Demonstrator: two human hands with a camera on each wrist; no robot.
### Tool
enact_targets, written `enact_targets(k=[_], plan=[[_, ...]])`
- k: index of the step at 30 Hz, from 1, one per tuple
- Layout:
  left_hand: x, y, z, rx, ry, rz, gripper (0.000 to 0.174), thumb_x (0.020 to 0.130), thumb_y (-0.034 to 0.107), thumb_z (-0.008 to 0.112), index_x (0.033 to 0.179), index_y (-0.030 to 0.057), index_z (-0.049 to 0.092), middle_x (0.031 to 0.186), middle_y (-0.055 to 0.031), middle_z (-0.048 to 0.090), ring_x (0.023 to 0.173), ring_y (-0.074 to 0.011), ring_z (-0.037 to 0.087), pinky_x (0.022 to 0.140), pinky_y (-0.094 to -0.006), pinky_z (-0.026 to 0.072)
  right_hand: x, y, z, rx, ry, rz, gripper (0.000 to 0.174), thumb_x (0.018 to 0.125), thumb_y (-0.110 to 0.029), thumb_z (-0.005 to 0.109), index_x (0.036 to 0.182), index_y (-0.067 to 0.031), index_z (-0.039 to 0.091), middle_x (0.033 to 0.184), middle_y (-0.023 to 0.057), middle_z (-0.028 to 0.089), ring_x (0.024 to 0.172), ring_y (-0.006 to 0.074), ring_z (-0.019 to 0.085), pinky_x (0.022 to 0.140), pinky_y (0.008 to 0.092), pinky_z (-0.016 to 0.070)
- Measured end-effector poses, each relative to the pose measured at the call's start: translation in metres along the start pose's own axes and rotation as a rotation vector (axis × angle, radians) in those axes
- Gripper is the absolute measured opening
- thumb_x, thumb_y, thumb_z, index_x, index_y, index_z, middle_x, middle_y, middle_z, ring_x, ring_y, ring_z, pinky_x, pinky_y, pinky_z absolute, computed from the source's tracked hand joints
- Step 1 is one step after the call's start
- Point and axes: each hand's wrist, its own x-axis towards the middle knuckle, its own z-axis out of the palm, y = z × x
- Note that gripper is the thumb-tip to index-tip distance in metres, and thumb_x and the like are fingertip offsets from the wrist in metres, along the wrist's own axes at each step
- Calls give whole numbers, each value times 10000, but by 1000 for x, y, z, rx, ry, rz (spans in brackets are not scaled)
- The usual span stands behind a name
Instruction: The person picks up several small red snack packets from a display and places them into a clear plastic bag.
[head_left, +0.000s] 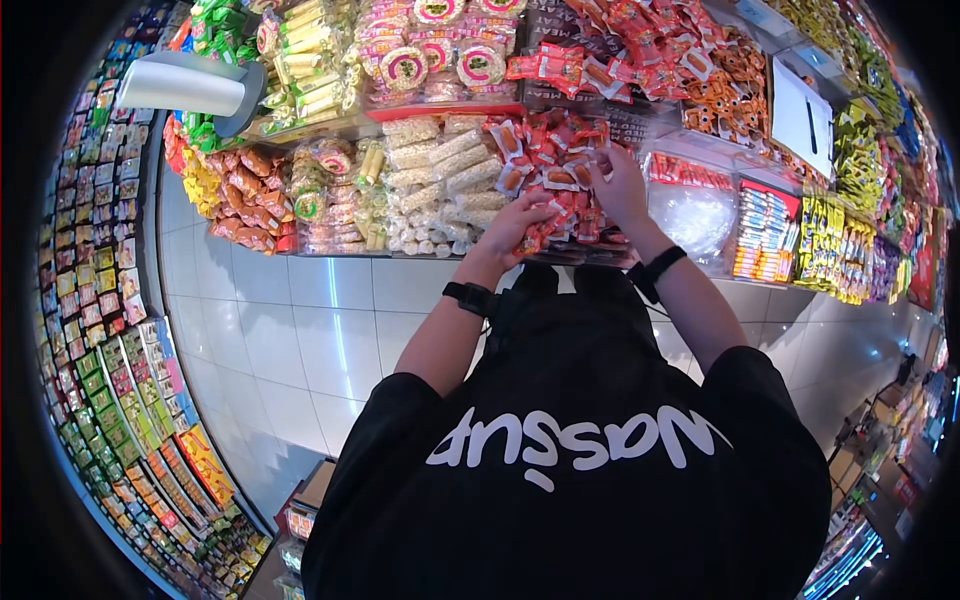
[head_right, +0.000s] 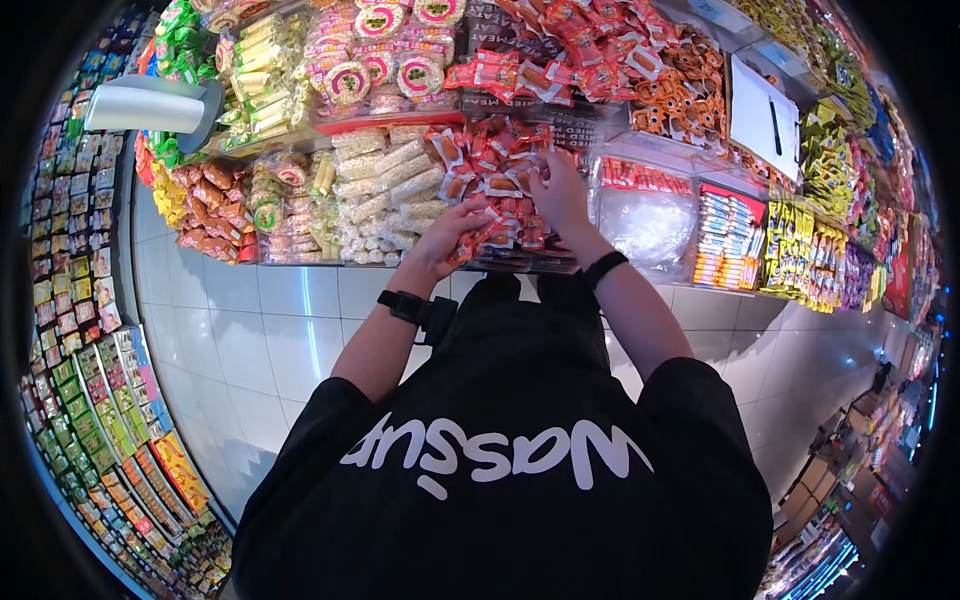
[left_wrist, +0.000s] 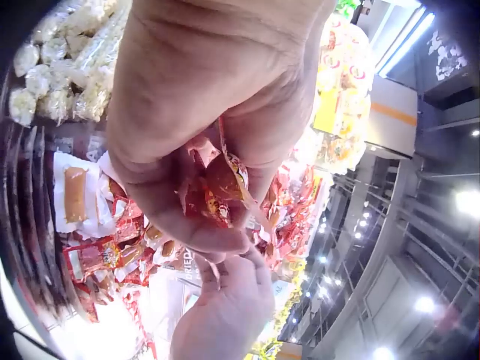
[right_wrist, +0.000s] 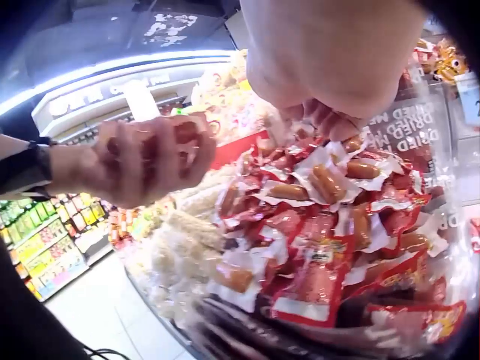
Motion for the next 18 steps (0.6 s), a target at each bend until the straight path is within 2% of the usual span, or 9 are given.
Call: enact_targets(k=[3, 6, 9, 12, 15, 18], plan=[[-14, 6, 7, 7, 62, 8, 364, 947, 97, 553, 1304, 75, 485, 1010, -60, 648, 814, -126, 665, 541, -237, 538, 14, 18, 7, -139, -51, 28, 256, 847, -226, 657, 1026, -47, 616, 1014, 124, 606, 855, 302, 621, 742, 407, 505], [-17, 5, -3, -27, -1, 50, 382, 931, 55, 554, 1304, 42, 477, 1025, -104, 656, 859, -166, 679, 646, -281, 564, 17, 18, 7, -256, -126, 19, 249, 849, -266, 657, 972, -53, 620, 1037, 129, 596, 882, 316, 613, 757, 425, 496], [-21, 5, 3, -55, 33, 74, 322, 955, 81, 532, 1277, 69, 532, 1012, -62, 650, 807, -124, 665, 551, -230, 540, 14, 10, 3, -178, -131, 32, 208, 847, -243, 654, 920, -52, 620, 992, 129, 615, 869, 316, 614, 750, 419, 495], [-10, -1, -4, -29, 42, 29, 286, 964, 70, 505, 1244, 66, 561, 998, -62, 656, 816, -129, 670, 561, -245, 549, 10, 22, 0, -106, -186, 4, 182, 847, -220, 645, 896, -46, 620, 887, 135, 645, 824, 319, 627, 729, 428, 497], [-11, 1, 6, 67, 65, -24, 259, 971, 78, 488, 1207, 31, 584, 1000, -82, 670, 845, -144, 678, 610, -265, 567, 4, 28, 1, -66, -161, 37, 169, 846, -203, 638, 905, -48, 611, 789, 137, 658, 773, 327, 645, 696, 438, 501], [1, -5, 9, 106, 16, -25, 251, 978, 108, 481, 1166, -8, 601, 1013, -103, 680, 878, -161, 681, 668, -275, 575, 1, 29, 0, -34, -124, 8, 168, 848, -202, 635, 904, -47, 600, 783, 136, 670, 740, 333, 659, 661, 440, 506]])
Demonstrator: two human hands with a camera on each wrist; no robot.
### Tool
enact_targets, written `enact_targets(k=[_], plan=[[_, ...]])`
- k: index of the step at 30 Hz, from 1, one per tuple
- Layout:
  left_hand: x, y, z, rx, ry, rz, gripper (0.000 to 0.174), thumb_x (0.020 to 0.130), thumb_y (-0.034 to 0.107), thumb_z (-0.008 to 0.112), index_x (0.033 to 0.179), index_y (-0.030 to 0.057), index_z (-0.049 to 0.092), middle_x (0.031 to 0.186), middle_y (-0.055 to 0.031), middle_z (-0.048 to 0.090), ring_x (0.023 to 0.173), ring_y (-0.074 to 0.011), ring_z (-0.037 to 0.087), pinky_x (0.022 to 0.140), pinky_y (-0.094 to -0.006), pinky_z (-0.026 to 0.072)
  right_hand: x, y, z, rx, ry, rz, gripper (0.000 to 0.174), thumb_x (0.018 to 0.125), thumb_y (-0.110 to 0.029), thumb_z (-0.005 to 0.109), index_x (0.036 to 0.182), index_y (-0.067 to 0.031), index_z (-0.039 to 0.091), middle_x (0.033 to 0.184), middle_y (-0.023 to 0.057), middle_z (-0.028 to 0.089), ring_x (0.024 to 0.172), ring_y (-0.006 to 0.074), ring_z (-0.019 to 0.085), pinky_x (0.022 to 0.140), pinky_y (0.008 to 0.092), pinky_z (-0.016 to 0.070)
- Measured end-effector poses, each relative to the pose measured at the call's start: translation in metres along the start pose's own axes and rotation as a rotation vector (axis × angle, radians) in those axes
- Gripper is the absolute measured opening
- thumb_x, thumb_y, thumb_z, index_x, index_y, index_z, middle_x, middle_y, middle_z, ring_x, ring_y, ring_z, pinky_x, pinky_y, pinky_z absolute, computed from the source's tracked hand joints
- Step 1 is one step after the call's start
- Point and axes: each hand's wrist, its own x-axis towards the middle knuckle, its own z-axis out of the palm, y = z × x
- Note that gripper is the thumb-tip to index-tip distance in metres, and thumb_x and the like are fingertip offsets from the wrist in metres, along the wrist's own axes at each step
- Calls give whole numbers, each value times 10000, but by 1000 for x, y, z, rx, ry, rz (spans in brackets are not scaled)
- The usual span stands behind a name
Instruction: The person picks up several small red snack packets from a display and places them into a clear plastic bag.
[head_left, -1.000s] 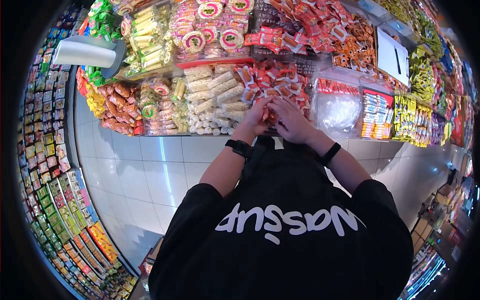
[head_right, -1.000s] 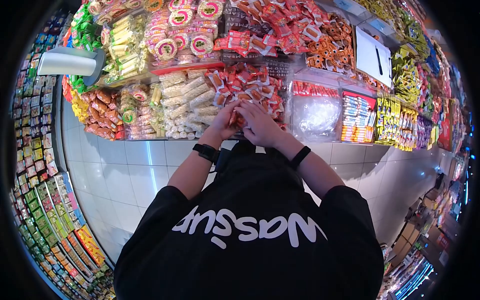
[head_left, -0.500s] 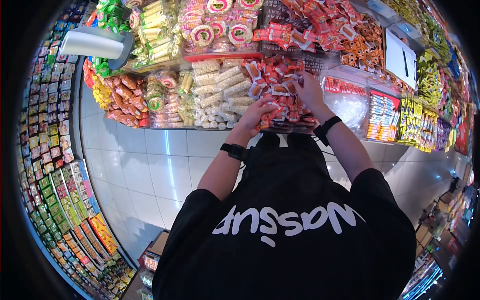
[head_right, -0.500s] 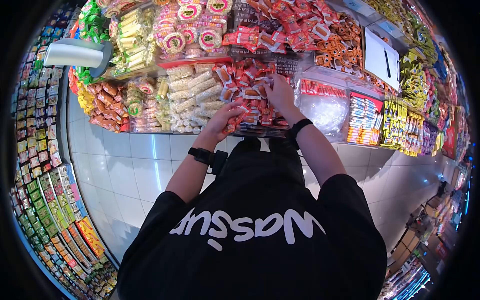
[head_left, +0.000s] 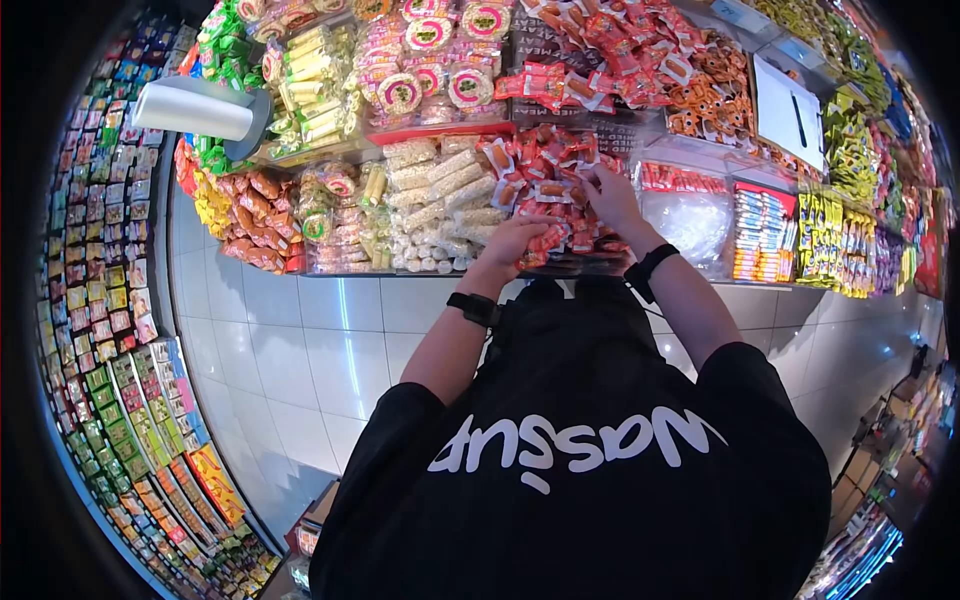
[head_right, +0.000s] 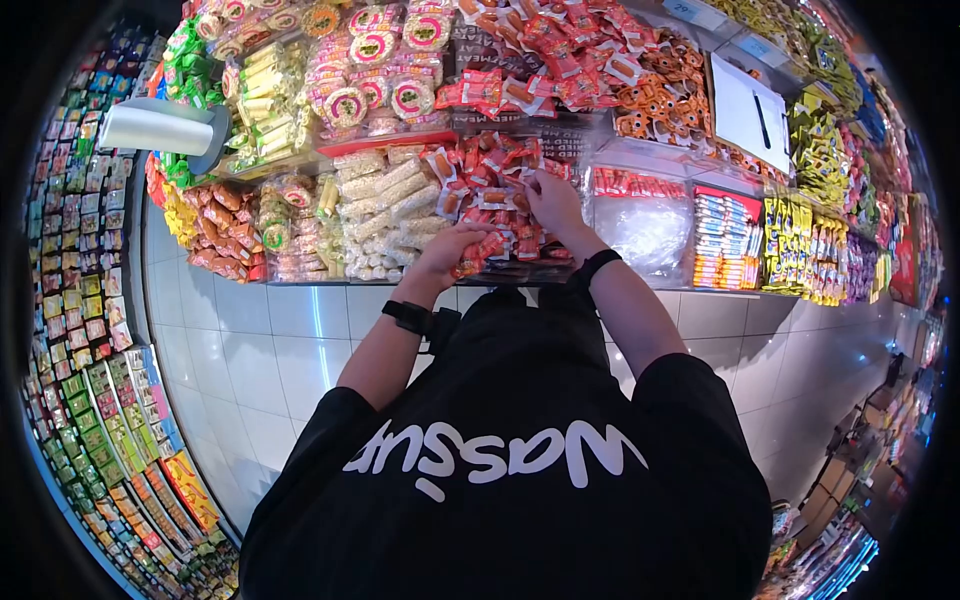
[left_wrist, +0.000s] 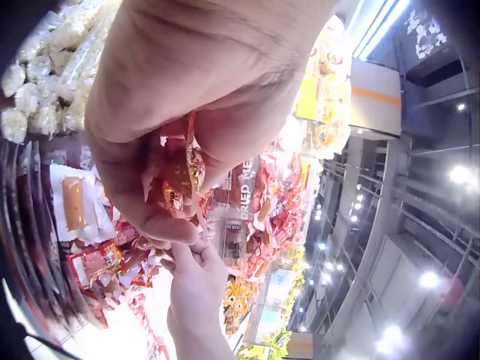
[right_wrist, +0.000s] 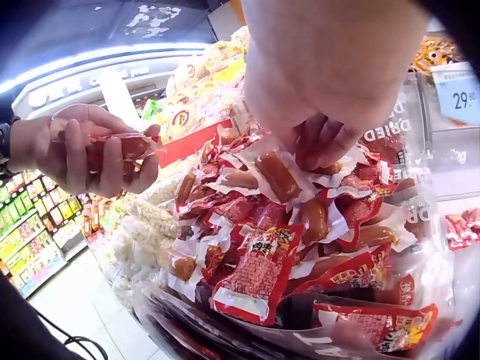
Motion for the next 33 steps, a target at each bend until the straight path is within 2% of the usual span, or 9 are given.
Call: enact_targets(k=[4, 5, 11, 17, 21, 24, 27, 32, 33], plan=[[10, -2, 16, -17, 29, -55, 281, 998, 158, 457, 1155, -27, 600, 1042, -115, 679, 899, -172, 681, 688, -272, 573, -8, -15, -15, 84, -21, 78, 142, 849, -168, 630, 890, -40, 583, 753, 129, 665, 710, 332, 661, 630, 425, 510], [13, -1, 20, -24, 33, -83, 288, 1004, 171, 449, 1161, -22, 594, 1045, -112, 679, 898, -176, 681, 673, -272, 572, -8, -8, -14, 51, 11, 24, 133, 846, -156, 632, 882, -41, 575, 730, 134, 656, 688, 330, 656, 619, 430, 506], [31, -4, 44, -241, 29, -115, 287, 1021, 235, 429, 1177, 22, 541, 1046, -98, 671, 868, -198, 680, 552, -262, 543, -41, -18, -33, -13, 33, -326, 86, 838, -93, 626, 883, -50, 566, 866, 143, 632, 856, 321, 633, 702, 416, 504], [52, -27, 44, -262, -18, -125, 249, 1013, 247, 447, 1126, 50, 548, 999, -87, 656, 823, -184, 663, 475, -229, 479, -62, -28, -57, -182, 87, -628, 129, 786, -43, 638, 899, -41, 575, 1002, 102, 628, 928, 291, 624, 774, 391, 529], [47, -17, 54, -271, -57, -124, 215, 1001, 229, 473, 1095, 57, 560, 973, -75, 650, 782, -147, 644, 457, -219, 456, -71, -40, -75, -168, 100, -635, 144, 781, -36, 637, 912, -35, 579, 1108, 104, 619, 961, 292, 628, 781, 371, 544], [42, -5, 59, -250, -177, -142, 215, 995, 211, 480, 1103, 48, 569, 962, -72, 653, 766, -114, 633, 486, -213, 471, -75, -44, -83, -164, 113, -666, 135, 781, -35, 637, 903, -34, 580, 1156, 114, 609, 983, 301, 624, 785, 367, 547], [41, 2, 64, -58, -201, -99, 215, 990, 207, 490, 1096, 41, 576, 922, -58, 654, 765, -93, 631, 518, -210, 486, -84, -46, -89, -129, 84, -605, 125, 781, -52, 650, 882, -35, 579, 1174, 122, 603, 1011, 310, 613, 821, 383, 534], [61, -13, 66, 239, -105, -23, 197, 979, 196, 516, 1029, 29, 607, 839, -31, 628, 704, -78, 591, 568, -219, 493, -96, -38, -94, 12, 44, -430, 128, 790, -88, 669, 866, -40, 577, 1170, 127, 604, 1042, 325, 590, 870, 399, 507], [59, -9, 74, 335, -104, -17, 195, 976, 193, 522, 1008, 25, 616, 823, -27, 621, 693, -78, 582, 576, -222, 490, -96, -31, -92, 31, 54, -400, 147, 787, -80, 688, 872, -41, 575, 1161, 130, 598, 1021, 320, 595, 818, 373, 524]])
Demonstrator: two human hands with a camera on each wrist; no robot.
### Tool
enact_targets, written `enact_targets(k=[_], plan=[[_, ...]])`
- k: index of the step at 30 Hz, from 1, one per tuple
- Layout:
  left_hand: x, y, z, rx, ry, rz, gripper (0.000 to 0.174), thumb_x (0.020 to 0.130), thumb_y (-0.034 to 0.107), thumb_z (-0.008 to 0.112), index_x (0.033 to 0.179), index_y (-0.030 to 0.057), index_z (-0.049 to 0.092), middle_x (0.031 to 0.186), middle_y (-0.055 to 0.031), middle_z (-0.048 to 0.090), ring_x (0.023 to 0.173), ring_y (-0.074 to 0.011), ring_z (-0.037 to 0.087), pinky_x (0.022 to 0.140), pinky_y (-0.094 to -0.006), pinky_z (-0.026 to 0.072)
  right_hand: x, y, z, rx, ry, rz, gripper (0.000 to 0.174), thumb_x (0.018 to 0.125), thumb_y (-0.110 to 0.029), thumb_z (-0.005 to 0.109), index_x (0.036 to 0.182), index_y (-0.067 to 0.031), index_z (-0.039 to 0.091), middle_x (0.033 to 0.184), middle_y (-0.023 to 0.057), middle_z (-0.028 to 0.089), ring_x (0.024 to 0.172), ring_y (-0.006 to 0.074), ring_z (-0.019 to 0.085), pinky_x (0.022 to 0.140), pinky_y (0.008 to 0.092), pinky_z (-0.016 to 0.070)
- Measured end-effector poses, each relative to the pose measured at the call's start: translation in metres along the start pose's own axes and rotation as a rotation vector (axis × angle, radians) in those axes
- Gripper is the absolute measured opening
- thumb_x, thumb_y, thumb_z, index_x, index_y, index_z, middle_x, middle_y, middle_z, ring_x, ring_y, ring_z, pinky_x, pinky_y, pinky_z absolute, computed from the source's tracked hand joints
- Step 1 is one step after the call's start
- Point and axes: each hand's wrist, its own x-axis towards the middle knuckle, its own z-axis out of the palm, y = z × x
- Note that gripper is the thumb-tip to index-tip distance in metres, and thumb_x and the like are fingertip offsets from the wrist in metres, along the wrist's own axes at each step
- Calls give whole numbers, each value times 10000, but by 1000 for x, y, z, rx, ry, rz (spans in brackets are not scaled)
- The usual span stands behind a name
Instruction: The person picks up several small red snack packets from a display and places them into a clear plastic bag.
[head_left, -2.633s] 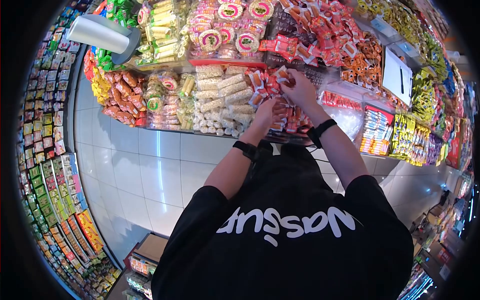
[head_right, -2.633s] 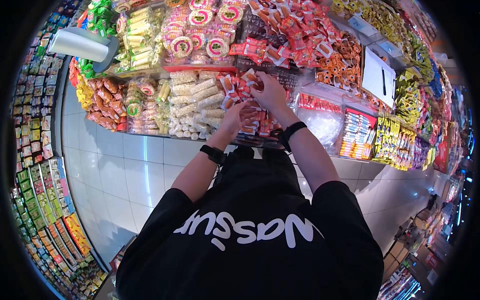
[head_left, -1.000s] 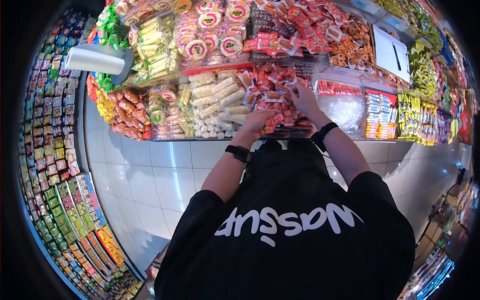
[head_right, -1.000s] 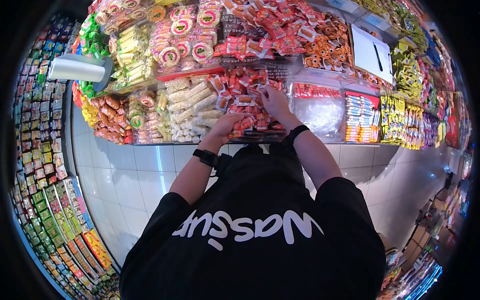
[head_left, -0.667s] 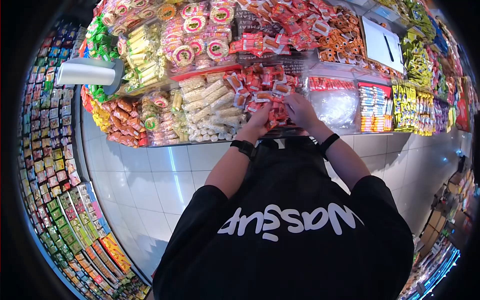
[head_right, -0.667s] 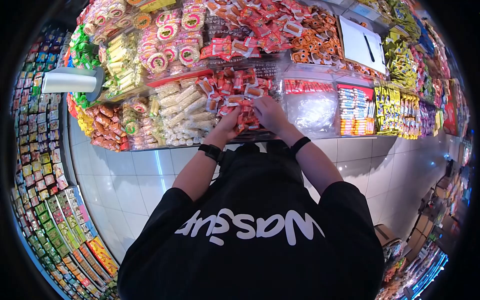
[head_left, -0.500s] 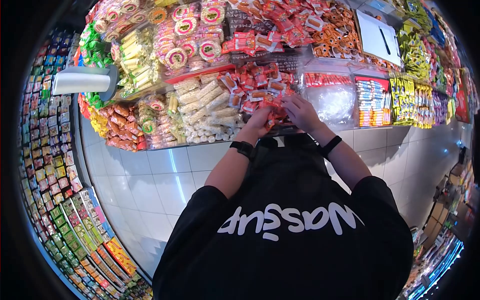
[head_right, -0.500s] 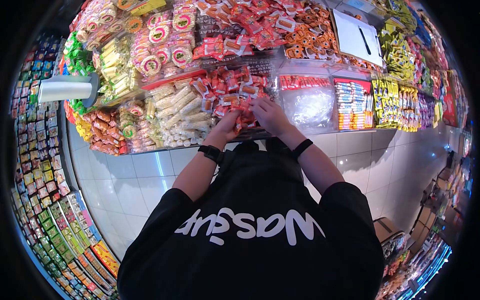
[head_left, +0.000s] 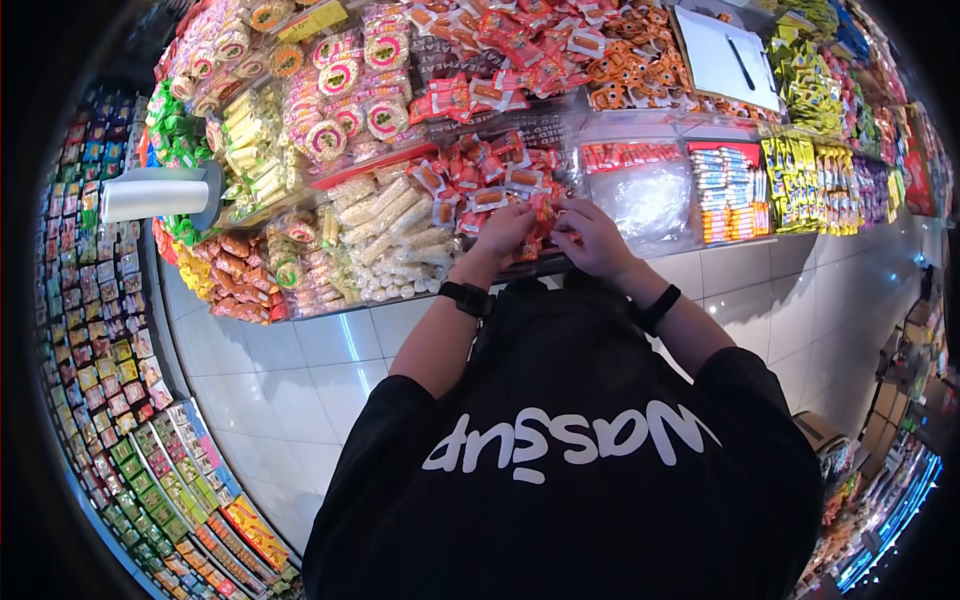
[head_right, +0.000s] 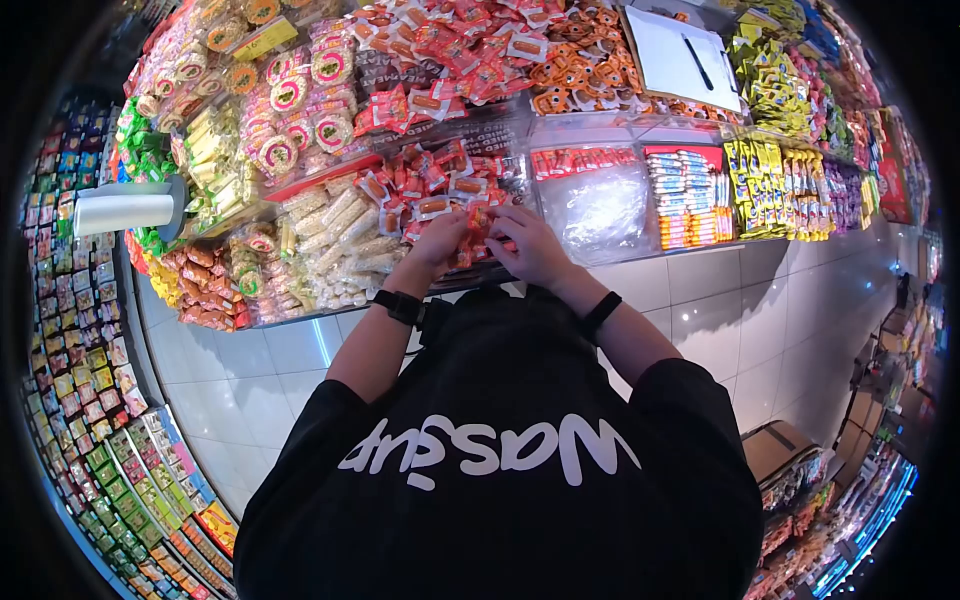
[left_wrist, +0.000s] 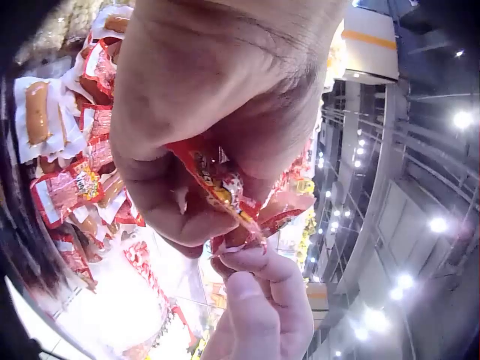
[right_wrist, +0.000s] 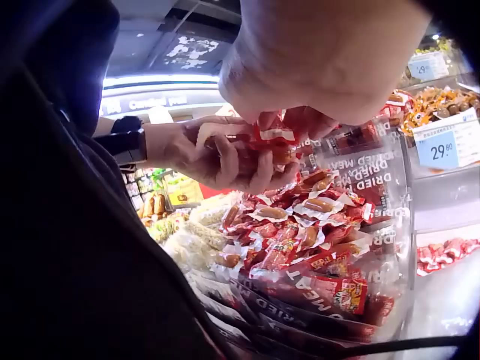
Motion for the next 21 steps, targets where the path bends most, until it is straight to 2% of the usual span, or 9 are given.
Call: enact_targets(k=[6, 9, 11, 12, 13, 15, 18, 20, 21], plan=[[10, -6, 36, 181, 152, 20, 198, 948, 175, 555, 917, 1, 645, 761, -14, 598, 670, -72, 539, 598, -232, 439, -18, 34, -4, 291, 42, 398, 237, 750, -101, 773, 870, -31, 581, 873, 104, 640, 785, 206, 642, 683, 304, 522], [15, -13, 56, 159, 237, 6, 226, 929, 205, 596, 930, -14, 655, 795, -9, 608, 686, -66, 538, 578, -239, 429, -29, 68, -17, 378, 123, 455, 253, 764, -127, 782, 876, -26, 578, 756, 72, 632, 695, 153, 627, 667, 290, 509], [9, -7, 71, 169, 299, -43, 298, 904, 246, 631, 981, -38, 674, 839, -19, 625, 735, -76, 540, 630, -252, 436, -35, 112, -32, 291, 161, 553, 254, 793, -151, 769, 905, -20, 583, 766, 64, 659, 690, 141, 652, 630, 300, 515], [11, -13, 76, 153, 313, -64, 223, 933, 227, 612, 964, 10, 650, 807, 3, 616, 630, -44, 544, 521, -221, 437, -35, 134, -41, 302, 176, 623, 242, 805, -138, 762, 907, -23, 575, 772, 64, 657, 710, 127, 654, 636, 287, 512], [16, -26, 77, 123, 317, -45, 221, 931, 232, 616, 968, 16, 647, 807, 4, 614, 629, -49, 544, 521, -223, 441, -36, 160, -48, 314, 189, 693, 232, 816, -124, 754, 909, -26, 566, 778, 64, 655, 731, 113, 656, 642, 275, 509], [27, -60, 75, 65, 331, -8, 219, 927, 242, 623, 976, 29, 642, 806, 7, 612, 628, -57, 545, 521, -226, 448, -41, 230, -53, 76, 130, 734, 293, 795, -233, 751, 934, -46, 573, 825, 109, 689, 741, 241, 691, 644, 359, 527], [11, -68, 97, 6, 389, -92, 226, 933, 250, 616, 1014, 39, 632, 829, -12, 630, 664, -93, 595, 531, -242, 485, -24, 271, -57, -136, 114, 636, 329, 812, -314, 705, 986, -66, 578, 839, 135, 686, 767, 312, 676, 675, 422, 526], [7, -90, 99, 1, 451, -88, 254, 937, 261, 610, 1016, 20, 631, 845, -34, 646, 692, -108, 624, 537, -243, 495, -10, 283, -50, -275, -7, 705, 301, 833, -324, 674, 977, -74, 590, 843, 134, 684, 801, 317, 665, 705, 437, 518], [2, -92, 106, -50, 480, -111, 247, 935, 255, 612, 986, 16, 640, 806, -22, 627, 657, -92, 586, 522, -240, 460, -6, 288, -46, -348, -66, 734, 289, 843, -329, 658, 973, -79, 595, 845, 133, 683, 817, 320, 660, 720, 444, 514]])
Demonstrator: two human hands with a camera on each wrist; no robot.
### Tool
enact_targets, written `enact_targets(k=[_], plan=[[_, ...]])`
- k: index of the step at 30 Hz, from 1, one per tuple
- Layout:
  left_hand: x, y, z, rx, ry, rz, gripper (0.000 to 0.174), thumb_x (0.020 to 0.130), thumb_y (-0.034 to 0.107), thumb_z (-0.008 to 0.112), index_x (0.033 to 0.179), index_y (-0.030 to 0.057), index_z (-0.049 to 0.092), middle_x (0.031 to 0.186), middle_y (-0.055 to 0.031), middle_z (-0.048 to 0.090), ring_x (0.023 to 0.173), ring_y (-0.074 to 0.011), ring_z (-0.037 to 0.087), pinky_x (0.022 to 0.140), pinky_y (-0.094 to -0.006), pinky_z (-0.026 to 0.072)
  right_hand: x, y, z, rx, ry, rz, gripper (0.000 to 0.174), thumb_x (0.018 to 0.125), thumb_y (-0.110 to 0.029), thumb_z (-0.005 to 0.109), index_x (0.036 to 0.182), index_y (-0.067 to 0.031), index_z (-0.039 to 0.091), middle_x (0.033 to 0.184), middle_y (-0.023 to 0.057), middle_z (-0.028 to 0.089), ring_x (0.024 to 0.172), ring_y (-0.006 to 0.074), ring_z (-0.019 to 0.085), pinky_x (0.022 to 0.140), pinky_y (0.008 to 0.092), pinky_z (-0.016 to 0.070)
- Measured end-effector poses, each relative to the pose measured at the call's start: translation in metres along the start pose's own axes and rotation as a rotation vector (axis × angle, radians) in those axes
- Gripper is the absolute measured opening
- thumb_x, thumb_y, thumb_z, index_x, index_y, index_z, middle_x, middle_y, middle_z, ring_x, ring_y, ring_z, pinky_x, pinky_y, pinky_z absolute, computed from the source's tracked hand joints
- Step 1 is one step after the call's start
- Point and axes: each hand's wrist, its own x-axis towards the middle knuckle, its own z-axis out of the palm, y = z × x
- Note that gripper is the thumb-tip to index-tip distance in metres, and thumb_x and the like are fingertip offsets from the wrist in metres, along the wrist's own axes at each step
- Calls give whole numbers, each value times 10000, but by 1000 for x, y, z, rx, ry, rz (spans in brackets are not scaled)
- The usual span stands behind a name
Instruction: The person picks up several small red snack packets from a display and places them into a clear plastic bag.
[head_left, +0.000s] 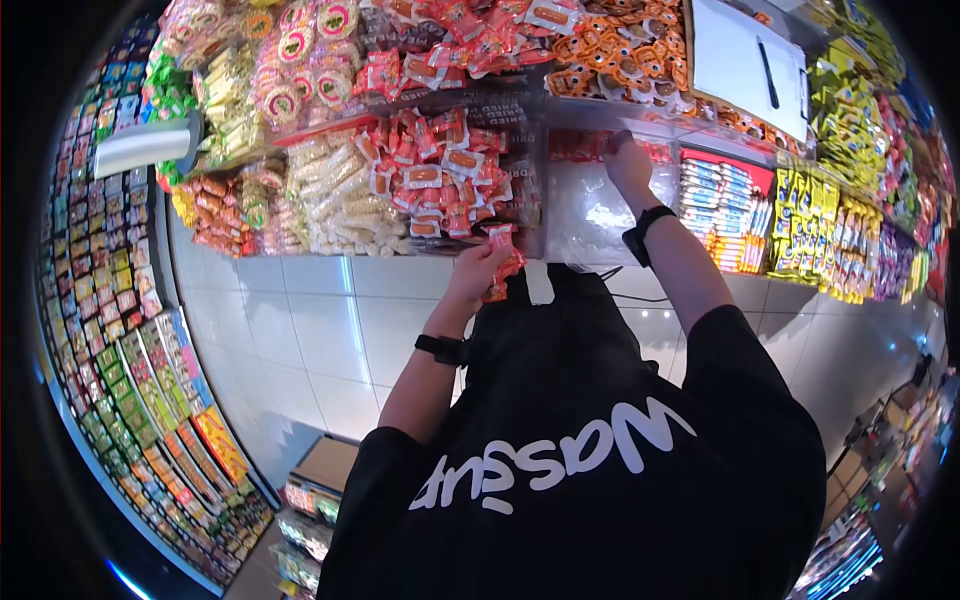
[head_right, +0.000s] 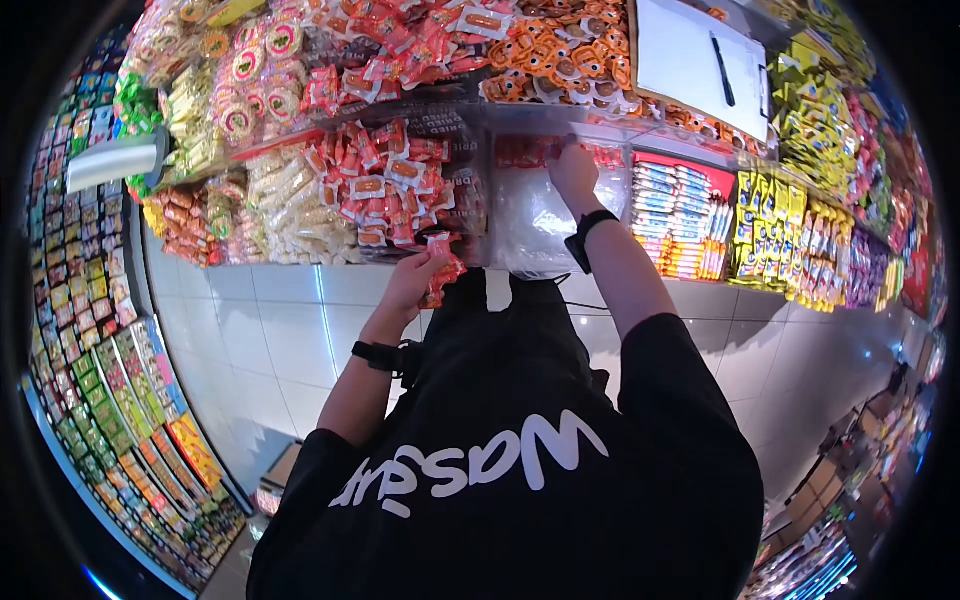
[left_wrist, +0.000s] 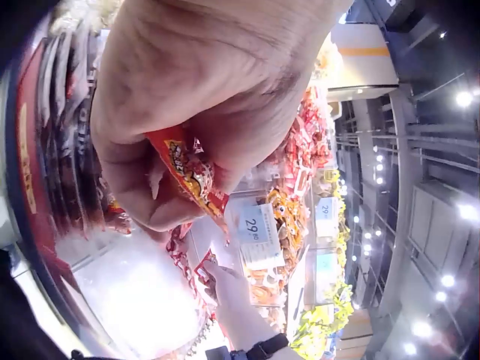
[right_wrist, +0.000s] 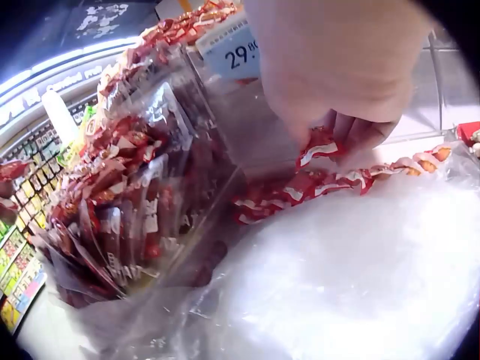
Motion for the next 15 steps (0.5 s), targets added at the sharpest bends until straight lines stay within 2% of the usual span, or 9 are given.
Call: enact_targets(k=[2, 6, 9, 12, 15], plan=[[-20, 4, 8, -86, 50, -62, 242, 932, 245, 616, 928, 7, 656, 730, 2, 589, 587, -59, 510, 493, -236, 390, 8, 9, 13, -102, 9, -117, 294, 849, -349, 646, 1004, -103, 609, 876, 127, 683, 859, 328, 648, 742, 459, 508], [-46, 4, 18, -169, 115, -11, 254, 942, 242, 600, 965, -4, 657, 766, -21, 626, 590, -71, 541, 489, -228, 409, 2, 5, 5, -150, 0, -244, 353, 855, -365, 621, 1112, -123, 607, 1006, 108, 666, 987, 313, 620, 824, 458, 494], [-56, 3, 19, -188, 131, 0, 255, 944, 236, 597, 977, -9, 657, 787, -28, 640, 621, -69, 562, 515, -225, 432, -10, 11, 8, -90, 101, -345, 359, 857, -350, 620, 1168, -170, 624, 1128, 115, 621, 1075, 317, 578, 919, 459, 457], [-59, 0, 22, -174, 148, 7, 255, 943, 235, 599, 975, -11, 657, 792, -25, 639, 641, -65, 567, 530, -224, 439, -17, 14, 3, -103, 47, -376, 367, 854, -301, 626, 1206, -199, 628, 1164, 122, 599, 1081, 341, 569, 970, 462, 427], [-66, 5, 28, -168, 137, -2, 260, 942, 235, 601, 975, -17, 656, 803, -24, 640, 661, -62, 569, 545, -227, 442, -11, 27, 15, -190, 130, -490, 344, 852, -255, 628, 1195, -221, 634, 1141, 126, 605, 1079, 358, 566, 967, 472, 426]])
